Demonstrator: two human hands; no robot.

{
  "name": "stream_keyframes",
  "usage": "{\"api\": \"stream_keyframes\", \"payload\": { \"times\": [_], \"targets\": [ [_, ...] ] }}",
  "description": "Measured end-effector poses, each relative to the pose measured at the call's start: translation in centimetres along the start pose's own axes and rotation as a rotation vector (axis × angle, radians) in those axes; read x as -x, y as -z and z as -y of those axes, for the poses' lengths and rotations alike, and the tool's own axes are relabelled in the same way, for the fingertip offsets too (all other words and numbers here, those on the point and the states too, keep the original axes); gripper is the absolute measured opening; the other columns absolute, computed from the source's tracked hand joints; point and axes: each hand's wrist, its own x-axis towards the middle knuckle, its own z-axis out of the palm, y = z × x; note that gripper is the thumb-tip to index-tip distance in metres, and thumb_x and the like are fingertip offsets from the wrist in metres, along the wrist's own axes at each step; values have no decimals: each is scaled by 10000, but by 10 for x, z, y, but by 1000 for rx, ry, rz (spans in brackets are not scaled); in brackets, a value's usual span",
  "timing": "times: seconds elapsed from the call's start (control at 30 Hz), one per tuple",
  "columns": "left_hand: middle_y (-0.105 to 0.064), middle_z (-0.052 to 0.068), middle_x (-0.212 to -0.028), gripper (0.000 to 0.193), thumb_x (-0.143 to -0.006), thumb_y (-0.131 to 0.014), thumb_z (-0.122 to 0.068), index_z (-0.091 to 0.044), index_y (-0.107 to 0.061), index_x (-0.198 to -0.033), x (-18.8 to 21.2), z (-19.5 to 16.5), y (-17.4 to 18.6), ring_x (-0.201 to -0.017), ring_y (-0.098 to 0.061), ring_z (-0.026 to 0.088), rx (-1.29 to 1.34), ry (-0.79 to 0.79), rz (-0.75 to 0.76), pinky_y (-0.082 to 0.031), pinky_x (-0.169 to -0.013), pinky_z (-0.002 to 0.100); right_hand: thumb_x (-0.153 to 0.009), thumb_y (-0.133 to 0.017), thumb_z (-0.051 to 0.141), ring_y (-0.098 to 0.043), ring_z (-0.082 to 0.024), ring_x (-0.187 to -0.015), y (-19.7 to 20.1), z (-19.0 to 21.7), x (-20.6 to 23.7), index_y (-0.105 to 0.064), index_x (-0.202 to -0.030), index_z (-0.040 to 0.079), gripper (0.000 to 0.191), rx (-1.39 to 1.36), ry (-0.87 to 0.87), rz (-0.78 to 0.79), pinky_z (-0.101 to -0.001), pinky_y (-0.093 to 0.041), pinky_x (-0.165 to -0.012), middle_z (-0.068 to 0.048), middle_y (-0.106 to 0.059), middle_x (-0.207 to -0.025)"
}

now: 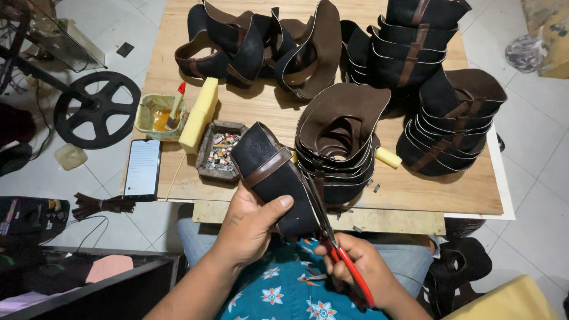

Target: The person sits at a workbench holding a shoe upper in one hand and uses red-handled scissors to trim excess leather from the edge of the upper. They place the trimmed upper on the table with a stack of finished uppers, pick up another upper, and continue trimming edges one at a time.

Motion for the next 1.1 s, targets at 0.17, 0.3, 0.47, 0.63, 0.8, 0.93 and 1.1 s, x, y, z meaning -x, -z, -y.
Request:
{"api": "stream_keyframes", "payload": {
  "times": [0.17,0.3,0.47,0.63,0.8,0.93,1.1],
  "targets": [
    [-674,100,-1171,478,-906,-685,29,-33,-510,-1346,1,0,1,-1054,-672,179,-52,-5,35,-579,-941,375,-877,-739,520,-554,-93,-566,0,2,1,-670,-1197,-18,630,-32,24,12,-234,-466,-511,-22,-571,-791],
    [-677,97,-1171,505,-891,-692,16,-41,-500,-1355,0,-1,-1,-1054,-675,177,-132,-5,23,-582,-936,375,-852,-767,502,-552,-95,-541,1,1,2,-686,-1172,-25,621,-5,3,-21,-236,-455,-473,-25,-574,-774],
    [-672,97,-1195,518,-890,-693,13,-39,-497,-1367,-2,-3,-2,-1089,-663,174,-183,-7,35,-562,-979,369,-846,-766,479,-546,-89,-500,4,-3,3,-705,-1152,-29,596,-34,-29,-46,-236,-455,-438,-18,-575,-746],
    [-654,100,-1233,559,-891,-696,22,-26,-479,-1403,-5,-7,1,-1133,-642,178,-168,-2,81,-532,-1028,380,-838,-812,361,-522,-105,-454,8,-5,3,-709,-1116,-45,503,-39,-148,-100,-255,-438,-402,-36,-553,-668],
    [-635,93,-1268,591,-897,-693,21,-39,-440,-1429,-7,-9,3,-1164,-625,168,-224,-29,130,-521,-1049,378,-831,-797,311,-553,-99,-492,8,-5,0,-705,-1156,-25,477,-51,-97,-66,-242,-455,-433,-17,-574,-720],
    [-624,82,-1315,588,-910,-680,10,-45,-434,-1441,-5,-4,3,-1213,-608,152,-235,-29,177,-494,-1084,354,-831,-809,361,-554,-97,-495,8,-5,1,-714,-1141,-28,507,-28,-103,-79,-241,-458,-433,-16,-584,-743],
    [-640,105,-1253,560,-914,-693,15,-26,-452,-1417,-7,0,3,-1155,-629,176,-216,-15,149,-527,-1040,374,-837,-805,390,-532,-93,-453,7,-9,1,-704,-1120,-22,510,-74,-76,-64,-235,-429,-414,-14,-582,-644]
  ]
}}
